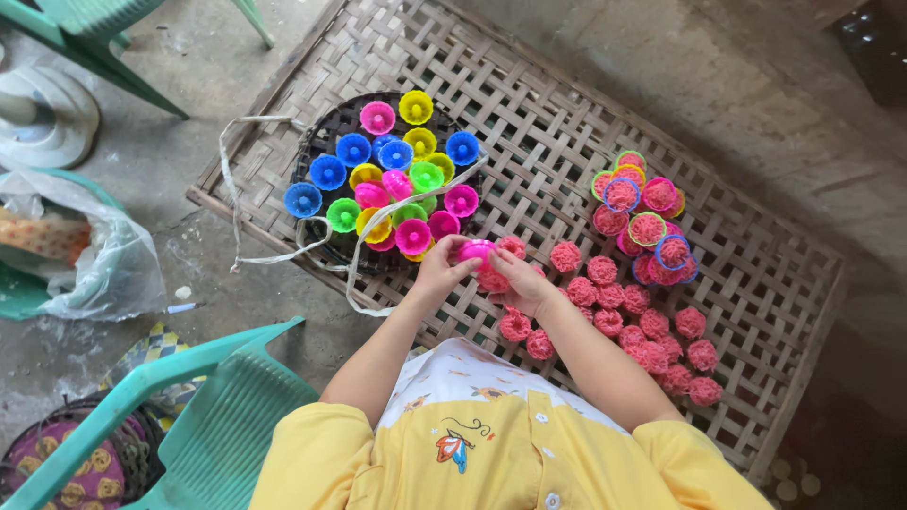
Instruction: The person picks up a basket of colorful flower-shaped items and places it on a woven table. They then separate the items from their plastic holders and place the holders into a tray, continuing to sort the items by hand.
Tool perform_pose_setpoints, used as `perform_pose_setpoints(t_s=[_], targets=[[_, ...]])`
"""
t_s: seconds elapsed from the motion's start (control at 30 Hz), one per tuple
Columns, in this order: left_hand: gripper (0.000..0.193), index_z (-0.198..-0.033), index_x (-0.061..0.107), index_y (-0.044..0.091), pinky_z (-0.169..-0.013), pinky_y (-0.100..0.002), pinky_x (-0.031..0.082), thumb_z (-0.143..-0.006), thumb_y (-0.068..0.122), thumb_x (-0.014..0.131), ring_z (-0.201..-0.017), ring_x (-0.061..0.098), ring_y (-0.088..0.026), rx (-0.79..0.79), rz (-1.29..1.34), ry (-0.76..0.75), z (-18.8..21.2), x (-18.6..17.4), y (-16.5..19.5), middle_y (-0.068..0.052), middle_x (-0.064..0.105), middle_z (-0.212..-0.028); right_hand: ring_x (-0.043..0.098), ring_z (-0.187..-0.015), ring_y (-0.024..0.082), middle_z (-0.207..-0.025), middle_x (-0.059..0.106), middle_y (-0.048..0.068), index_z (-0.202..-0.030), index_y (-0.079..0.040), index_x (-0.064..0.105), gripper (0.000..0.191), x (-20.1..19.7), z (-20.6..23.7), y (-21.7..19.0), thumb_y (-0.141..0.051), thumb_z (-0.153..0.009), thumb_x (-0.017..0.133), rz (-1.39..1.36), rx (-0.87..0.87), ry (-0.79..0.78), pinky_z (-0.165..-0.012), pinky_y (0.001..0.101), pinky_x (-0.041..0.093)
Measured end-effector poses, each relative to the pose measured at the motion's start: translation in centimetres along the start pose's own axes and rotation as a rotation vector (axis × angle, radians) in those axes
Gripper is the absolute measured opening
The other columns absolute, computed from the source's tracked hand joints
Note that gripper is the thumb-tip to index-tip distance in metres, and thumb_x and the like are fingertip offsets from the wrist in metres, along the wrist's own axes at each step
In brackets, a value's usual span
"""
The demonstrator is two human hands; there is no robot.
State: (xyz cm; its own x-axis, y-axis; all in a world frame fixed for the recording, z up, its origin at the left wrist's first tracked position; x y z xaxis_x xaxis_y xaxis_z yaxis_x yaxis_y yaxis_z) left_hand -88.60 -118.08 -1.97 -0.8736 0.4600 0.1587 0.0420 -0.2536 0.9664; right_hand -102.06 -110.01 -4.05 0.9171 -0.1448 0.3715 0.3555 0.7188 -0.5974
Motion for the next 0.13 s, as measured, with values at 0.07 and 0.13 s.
perform_pose_setpoints(t_s=[0.07,0.13], targets=[[0.043,-0.118,0.062,0.006,-0.090,-0.031,0.057,-0.083,0.016,0.085,-0.105,0.070,-0.027,0.140,-0.358,0.041,0.2,-0.1,1.0,-0.011,0.068,-0.115,0.070,-0.099,0.018,-0.115,0.069,-0.002,-0.138,-0.024,0.056,0.046,-0.7,-0.2,0.8,-0.046,-0.099,0.067,-0.021,-0.032,-0.026,-0.073,0.0373,0.055],[0.037,-0.117,0.062,0.010,-0.096,-0.036,0.057,-0.085,0.014,0.081,-0.113,0.068,-0.029,0.362,-0.599,0.072,1.0,0.0,2.7,-0.010,0.066,-0.123,0.070,-0.101,0.020,-0.115,0.069,-0.002,-0.138,-0.023,0.058,0.050,-2.1,-0.9,2.0,-0.046,-0.096,0.068,-0.026,-0.020,0.018,-0.077,0.0418,0.052]])
Point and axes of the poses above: each hand's wrist, its own z-axis away from the middle knuckle, its own x-axis out of the palm, y = z × x, the point moved 9 cm from there along -z, towards the middle knuckle
